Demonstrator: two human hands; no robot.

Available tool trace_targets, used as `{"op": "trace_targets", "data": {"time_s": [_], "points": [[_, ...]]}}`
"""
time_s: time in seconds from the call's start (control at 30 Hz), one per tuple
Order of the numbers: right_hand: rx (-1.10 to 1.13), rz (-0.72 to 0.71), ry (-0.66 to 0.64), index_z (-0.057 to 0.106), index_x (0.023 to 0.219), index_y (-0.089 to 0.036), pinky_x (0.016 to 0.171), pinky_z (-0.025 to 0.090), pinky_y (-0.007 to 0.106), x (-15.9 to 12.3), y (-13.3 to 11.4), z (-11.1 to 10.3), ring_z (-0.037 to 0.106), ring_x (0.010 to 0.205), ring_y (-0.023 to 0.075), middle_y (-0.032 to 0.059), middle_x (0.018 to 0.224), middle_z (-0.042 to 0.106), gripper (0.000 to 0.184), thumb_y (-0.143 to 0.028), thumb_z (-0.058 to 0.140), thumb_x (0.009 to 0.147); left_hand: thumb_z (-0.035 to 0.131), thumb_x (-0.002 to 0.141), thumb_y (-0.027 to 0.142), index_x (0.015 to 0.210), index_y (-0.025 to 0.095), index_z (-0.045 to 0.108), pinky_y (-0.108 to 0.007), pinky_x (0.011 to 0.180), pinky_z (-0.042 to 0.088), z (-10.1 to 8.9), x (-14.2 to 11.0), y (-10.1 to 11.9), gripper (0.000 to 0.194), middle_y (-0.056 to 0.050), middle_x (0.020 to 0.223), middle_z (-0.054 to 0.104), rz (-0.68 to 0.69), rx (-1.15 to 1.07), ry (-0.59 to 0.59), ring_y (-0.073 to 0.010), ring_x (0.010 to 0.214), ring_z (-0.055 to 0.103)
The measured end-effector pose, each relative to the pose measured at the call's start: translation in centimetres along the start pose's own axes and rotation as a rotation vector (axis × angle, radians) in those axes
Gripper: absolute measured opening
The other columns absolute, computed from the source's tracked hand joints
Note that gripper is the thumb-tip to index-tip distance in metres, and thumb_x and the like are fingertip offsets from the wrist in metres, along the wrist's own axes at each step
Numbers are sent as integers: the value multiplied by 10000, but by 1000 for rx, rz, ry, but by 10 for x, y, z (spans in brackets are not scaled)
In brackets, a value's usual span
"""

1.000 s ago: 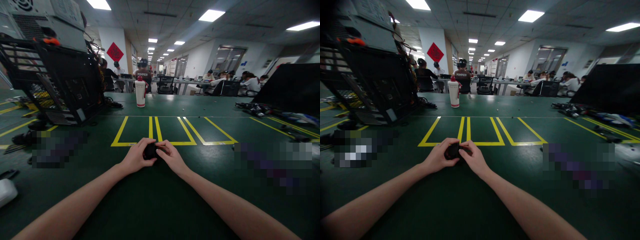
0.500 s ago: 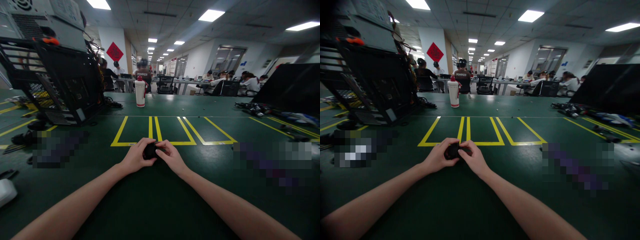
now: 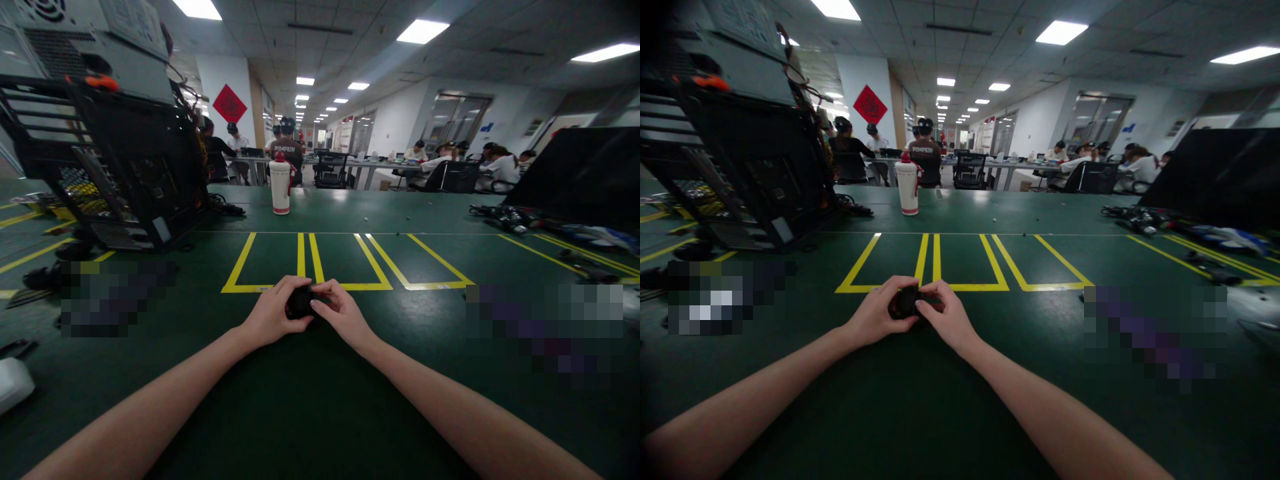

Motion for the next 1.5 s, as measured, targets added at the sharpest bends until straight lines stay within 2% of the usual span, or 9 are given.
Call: {"op": "trace_targets", "data": {"time_s": [0.13,0.33,0.6,0.7,0.9,1.1,1.27,1.5], "points": [[-4,-11,10,504,914,-212,838,443,334,0,-2,-1,513,974,164,25,966,528,155,-220,516,760,625,670,243,1155,274,345,-332,705,483,-2,0,2,561,-30,1110,459,-2,-17,-16,-207,948,510],[-33,55,6,471,1043,-219,884,412,364,-1,4,-1,487,1038,179,46,1082,506,282,-236,509,764,608,689,248,1161,277,339,-350,726,483,-3,0,6,545,-36,1132,446,1,-29,-48,-218,980,495],[16,16,-1,493,940,-215,850,426,350,-2,-3,1,533,952,167,23,961,540,174,-231,502,768,607,695,248,1158,251,345,-337,733,481,-3,-1,7,532,-46,1124,445,-16,-11,-68,-213,981,494],[19,15,2,494,930,-211,851,430,343,-1,-3,0,532,954,163,24,960,539,153,-246,489,781,618,686,256,1155,257,343,-337,736,481,-3,-1,4,543,-37,1119,448,-11,-14,-41,-208,975,496],[-18,59,5,477,1043,-207,902,399,349,2,8,-1,503,1016,169,47,1069,515,276,-243,501,771,624,677,239,1157,264,338,-350,781,462,-1,0,2,559,-27,1116,452,9,-3,-13,-204,987,484],[17,30,-11,482,962,-218,845,434,340,1,4,2,526,974,167,19,979,537,229,-188,521,738,617,677,236,1154,258,344,-342,774,459,-2,0,3,550,-28,1105,454,8,4,-26,-202,973,487],[28,18,-17,500,924,-209,877,423,335,0,-2,3,527,965,151,14,956,541,146,-242,477,783,623,673,253,1153,255,345,-325,733,469,-1,-1,1,555,-29,1105,455,-6,3,-11,-201,954,498],[-14,91,-21,485,1050,-212,912,400,359,3,11,0,508,1014,164,40,1070,528,277,-259,497,778,625,667,268,1150,267,349,-315,694,479,0,0,-1,556,-26,1108,456,-16,-6,-9,-202,929,511]]}}
Point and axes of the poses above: each hand's wrist, its own x-axis towards the middle knuckle, its own z-axis out of the palm, y = z × x, the point moved 9 cm from there along x, towards the middle knuckle
